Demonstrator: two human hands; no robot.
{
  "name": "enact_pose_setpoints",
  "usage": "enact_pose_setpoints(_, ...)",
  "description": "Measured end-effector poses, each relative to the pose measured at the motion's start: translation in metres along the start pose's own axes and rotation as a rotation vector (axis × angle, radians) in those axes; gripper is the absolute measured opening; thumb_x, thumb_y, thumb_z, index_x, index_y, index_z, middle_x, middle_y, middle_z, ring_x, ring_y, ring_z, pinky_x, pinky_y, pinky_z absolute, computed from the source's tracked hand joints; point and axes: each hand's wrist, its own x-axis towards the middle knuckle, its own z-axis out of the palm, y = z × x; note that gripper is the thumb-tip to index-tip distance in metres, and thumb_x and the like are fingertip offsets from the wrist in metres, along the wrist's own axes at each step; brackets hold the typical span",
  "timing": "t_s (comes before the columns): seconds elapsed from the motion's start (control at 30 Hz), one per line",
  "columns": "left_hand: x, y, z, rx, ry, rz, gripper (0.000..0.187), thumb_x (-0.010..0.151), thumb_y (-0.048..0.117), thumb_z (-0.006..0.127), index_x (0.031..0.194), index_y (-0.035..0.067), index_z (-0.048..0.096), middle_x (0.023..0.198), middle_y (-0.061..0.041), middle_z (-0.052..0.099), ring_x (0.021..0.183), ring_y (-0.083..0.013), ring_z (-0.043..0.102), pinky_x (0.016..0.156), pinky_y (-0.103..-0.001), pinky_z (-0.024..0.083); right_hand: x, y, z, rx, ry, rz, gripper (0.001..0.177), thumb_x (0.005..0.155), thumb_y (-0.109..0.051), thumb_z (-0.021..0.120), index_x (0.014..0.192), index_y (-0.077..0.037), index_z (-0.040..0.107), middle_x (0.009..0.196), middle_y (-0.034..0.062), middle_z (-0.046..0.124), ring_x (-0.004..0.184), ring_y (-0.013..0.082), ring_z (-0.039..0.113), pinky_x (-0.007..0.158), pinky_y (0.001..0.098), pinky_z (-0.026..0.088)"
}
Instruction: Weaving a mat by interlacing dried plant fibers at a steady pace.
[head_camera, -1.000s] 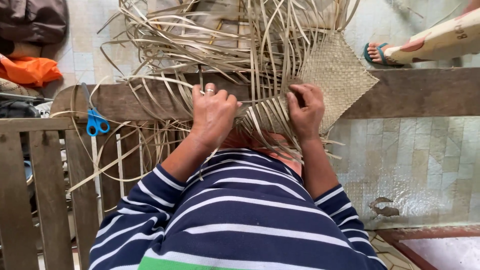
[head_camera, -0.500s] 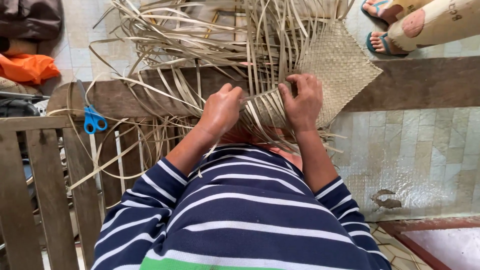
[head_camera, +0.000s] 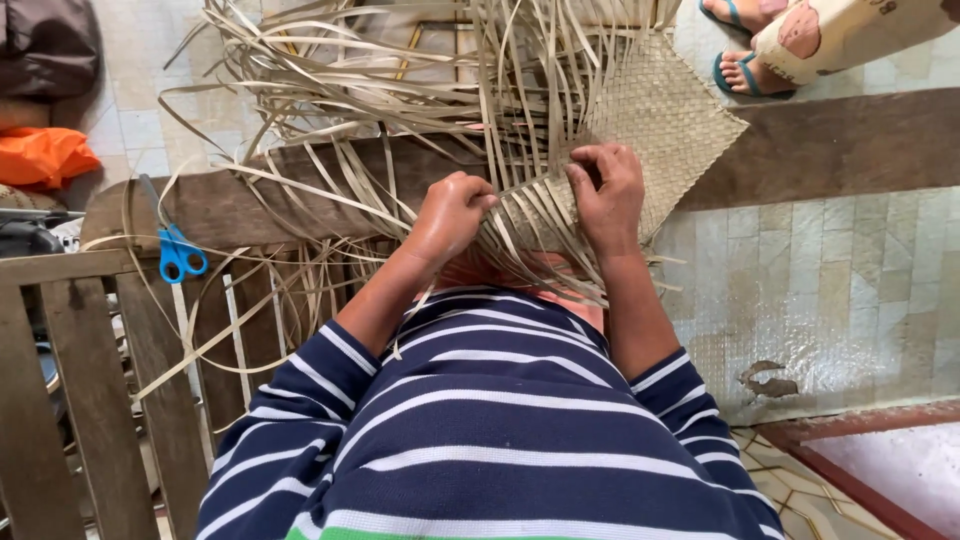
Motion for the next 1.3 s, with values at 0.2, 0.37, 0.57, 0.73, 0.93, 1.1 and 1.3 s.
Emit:
enact_pose_setpoints(0.2,-0.005,-0.005,-0.005,-0.228,-0.07,-0.043,0.014,0.078,0.022,0.064,0.085,0.01,0.066,0.076,-0.007,0.06,0.077,-0.0239,0.061,0.068,-0.034,0.05,-0.002,0.001,0.002,0.034,-0.004,-0.006,0.011,0.081,-0.018,0.069,0.09,-0.014,0.064,0.081,0.0057,0.051,0.079,0.0273,0.053,0.075,0.0356,0.044)
enact_pose_setpoints(0.37,-0.011,-0.001,-0.009,-0.292,-0.033,-0.083,0.015,0.076,0.024,0.064,0.085,0.012,0.067,0.075,-0.005,0.061,0.075,-0.0186,0.061,0.066,-0.031,0.049,0.002,-0.006,0.0,0.038,0.002,-0.001,0.009,0.082,-0.015,0.069,0.09,-0.013,0.064,0.08,0.0063,0.051,0.078,0.0278,0.053,0.073,0.0358,0.044)
enact_pose_setpoints(0.57,-0.021,-0.003,-0.017,-0.1,-0.053,0.006,0.012,0.077,0.021,0.064,0.082,0.01,0.065,0.07,-0.005,0.057,0.07,-0.0241,0.061,0.062,-0.034,0.05,0.001,-0.003,0.003,-0.08,-0.018,-0.026,0.008,0.085,-0.02,0.067,0.088,-0.014,0.063,0.08,0.0052,0.05,0.077,0.0263,0.053,0.073,0.036,0.044)
enact_pose_setpoints(0.73,-0.02,-0.007,-0.014,0.26,-0.044,0.107,0.013,0.082,0.023,0.058,0.084,0.01,0.057,0.075,-0.008,0.052,0.07,-0.0321,0.06,0.065,-0.042,0.051,0.001,-0.006,0.005,-0.147,-0.01,-0.035,0.011,0.088,-0.025,0.064,0.088,-0.014,0.06,0.08,0.006,0.049,0.077,0.0281,0.051,0.073,0.0376,0.043)
enact_pose_setpoints(0.93,-0.02,-0.027,-0.02,0.281,-0.101,0.103,0.016,0.078,0.026,0.061,0.086,0.012,0.06,0.074,-0.005,0.051,0.074,-0.0317,0.06,0.066,-0.041,0.05,0.001,-0.003,0.004,-0.187,0.003,-0.039,0.014,0.089,-0.029,0.062,0.088,-0.016,0.059,0.079,0.0051,0.048,0.077,0.0282,0.051,0.072,0.0382,0.043)
enact_pose_setpoints(1.1,-0.02,0.004,-0.029,0.084,-0.023,0.069,0.033,0.074,0.037,0.066,0.093,0.01,0.061,0.077,-0.007,0.055,0.078,-0.0317,0.061,0.068,-0.041,0.05,-0.001,-0.004,0.008,-0.18,0.014,-0.061,0.013,0.089,-0.027,0.063,0.088,-0.016,0.059,0.079,0.0048,0.047,0.076,0.0269,0.05,0.071,0.0372,0.042)
enact_pose_setpoints(1.3,-0.008,0.015,-0.022,0.07,0.06,0.059,0.034,0.077,0.042,0.064,0.093,0.012,0.061,0.071,-0.002,0.055,0.074,-0.0257,0.062,0.067,-0.038,0.05,0.003,-0.008,0.005,-0.183,0.036,-0.088,0.014,0.09,-0.028,0.062,0.089,-0.014,0.058,0.079,0.0056,0.046,0.076,0.0283,0.049,0.071,0.0386,0.042)
